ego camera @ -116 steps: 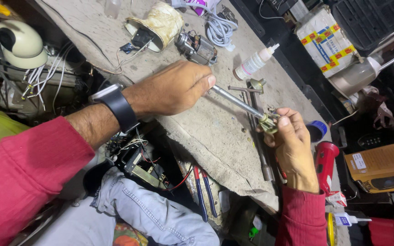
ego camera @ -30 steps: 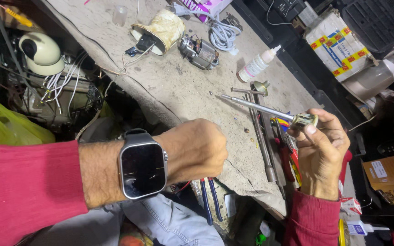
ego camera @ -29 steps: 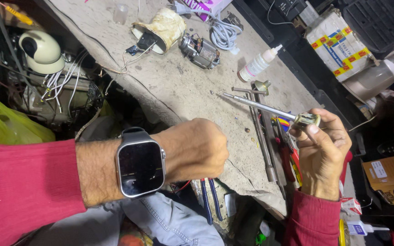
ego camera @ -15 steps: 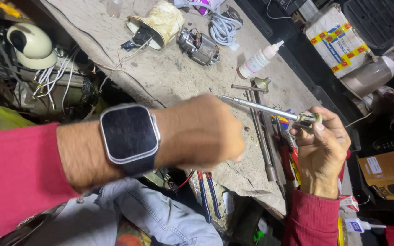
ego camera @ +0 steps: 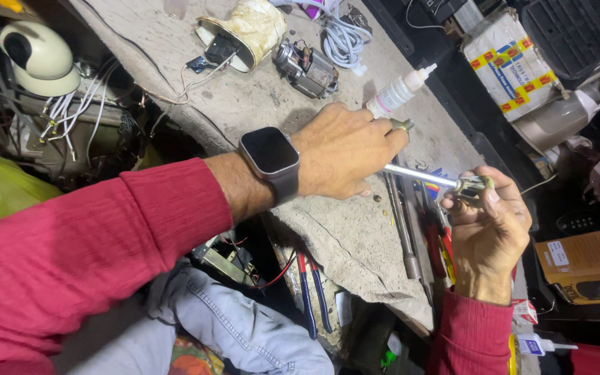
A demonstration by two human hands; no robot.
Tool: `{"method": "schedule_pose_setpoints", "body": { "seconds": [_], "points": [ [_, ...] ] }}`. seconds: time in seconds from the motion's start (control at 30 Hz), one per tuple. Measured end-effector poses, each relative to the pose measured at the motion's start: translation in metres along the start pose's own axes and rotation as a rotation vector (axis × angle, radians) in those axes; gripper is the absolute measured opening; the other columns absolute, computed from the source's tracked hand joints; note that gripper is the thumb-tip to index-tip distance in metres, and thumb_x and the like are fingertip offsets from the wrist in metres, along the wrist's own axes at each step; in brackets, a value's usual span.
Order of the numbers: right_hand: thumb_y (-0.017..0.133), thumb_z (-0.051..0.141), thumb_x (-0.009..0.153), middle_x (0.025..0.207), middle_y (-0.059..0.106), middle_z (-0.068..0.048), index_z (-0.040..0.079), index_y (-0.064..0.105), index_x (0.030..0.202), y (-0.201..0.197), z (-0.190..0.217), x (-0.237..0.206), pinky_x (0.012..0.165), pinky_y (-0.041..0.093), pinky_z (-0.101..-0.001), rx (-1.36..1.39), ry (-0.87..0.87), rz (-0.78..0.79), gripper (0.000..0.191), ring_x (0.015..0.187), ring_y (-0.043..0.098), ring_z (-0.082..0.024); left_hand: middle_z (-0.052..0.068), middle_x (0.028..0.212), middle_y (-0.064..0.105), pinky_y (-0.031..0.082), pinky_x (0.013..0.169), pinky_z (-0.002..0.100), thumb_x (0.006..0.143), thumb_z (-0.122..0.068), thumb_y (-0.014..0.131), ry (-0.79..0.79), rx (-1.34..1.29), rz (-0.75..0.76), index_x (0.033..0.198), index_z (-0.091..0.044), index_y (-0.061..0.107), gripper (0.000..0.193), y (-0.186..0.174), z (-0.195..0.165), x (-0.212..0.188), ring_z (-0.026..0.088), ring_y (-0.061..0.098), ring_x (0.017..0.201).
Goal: The person sits at a cluttered repair bench and uses a socket wrench to repeatedly ratchet a nut on a small appliance blade assembly held in the other hand. They then set the part down, pick up a small packet, open it, and rub the contents between their hands.
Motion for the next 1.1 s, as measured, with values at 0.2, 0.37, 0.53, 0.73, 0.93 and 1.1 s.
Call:
{"method": "schedule_pose_setpoints", "body": {
  "seconds": [0.2,0.37,0.53,0.73,0.93,1.1],
  "points": [
    [0.067,0.007,0.104,0.108,0.069,-0.022,-0.011,0.061,0.123,-0.003,-0.001,0.001,0.083,0.062,-0.0396,0.007,0.0,0.004,0.027,0.091,0.071,-0.03,0.011,0.106,0.068,0.05,0.084,0.05,0.073,-0.027,0.086,-0.058,-0.025,-0.04,0.112,-0.004,0.058,0.053,0.007,0.012,-0.005,0.031,0.067,0.102],
    [0.066,0.009,0.105,0.109,0.069,-0.023,-0.011,0.062,0.124,-0.008,-0.001,0.001,0.081,0.062,-0.0395,0.001,-0.007,-0.029,0.028,0.089,0.071,-0.03,0.01,0.104,0.068,0.046,0.09,0.05,0.076,-0.03,0.084,-0.074,0.022,-0.023,0.117,-0.003,0.059,0.055,0.015,0.015,-0.011,0.028,0.065,0.102],
    [0.067,0.01,0.106,0.108,0.069,-0.023,-0.012,0.062,0.125,-0.009,0.001,0.001,0.081,0.062,-0.0391,0.012,-0.03,-0.032,0.03,0.089,0.071,-0.03,0.009,0.103,0.069,0.044,0.093,0.05,0.077,-0.03,0.083,-0.078,0.026,-0.034,0.113,-0.004,0.062,0.049,0.016,0.013,-0.012,0.027,0.064,0.101],
    [0.068,0.01,0.106,0.11,0.069,-0.023,-0.011,0.062,0.127,-0.012,0.002,0.0,0.083,0.062,-0.039,0.016,-0.034,-0.046,0.03,0.092,0.07,-0.03,0.006,0.094,0.072,0.043,0.089,0.049,0.081,-0.027,0.079,-0.06,0.031,-0.143,0.104,-0.007,0.071,0.031,0.005,0.011,-0.018,0.026,0.065,0.096],
    [0.067,0.011,0.106,0.11,0.069,-0.022,-0.011,0.061,0.128,-0.014,0.003,0.001,0.083,0.062,-0.0398,0.021,-0.036,-0.071,0.031,0.095,0.07,-0.029,0.004,0.084,0.072,0.042,0.091,0.049,0.087,-0.031,0.073,-0.068,0.034,-0.133,0.091,-0.01,0.076,0.021,0.002,0.011,-0.021,0.024,0.065,0.09],
    [0.065,0.011,0.108,0.111,0.069,-0.022,-0.011,0.06,0.129,-0.015,0.004,0.002,0.087,0.061,-0.0427,-0.009,-0.039,-0.112,0.031,0.095,0.07,-0.029,0.004,0.083,0.072,0.042,0.093,0.049,0.088,-0.029,0.071,-0.071,0.088,-0.115,0.09,-0.01,0.076,0.019,0.003,0.011,-0.022,0.024,0.065,0.092]
  ]
}}
Point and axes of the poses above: each hand's wrist, its own x-axis towards the middle knuckle, its own y-axis out of the palm, z = x × y, the point moved 10 cm from there along x, towards the middle knuckle
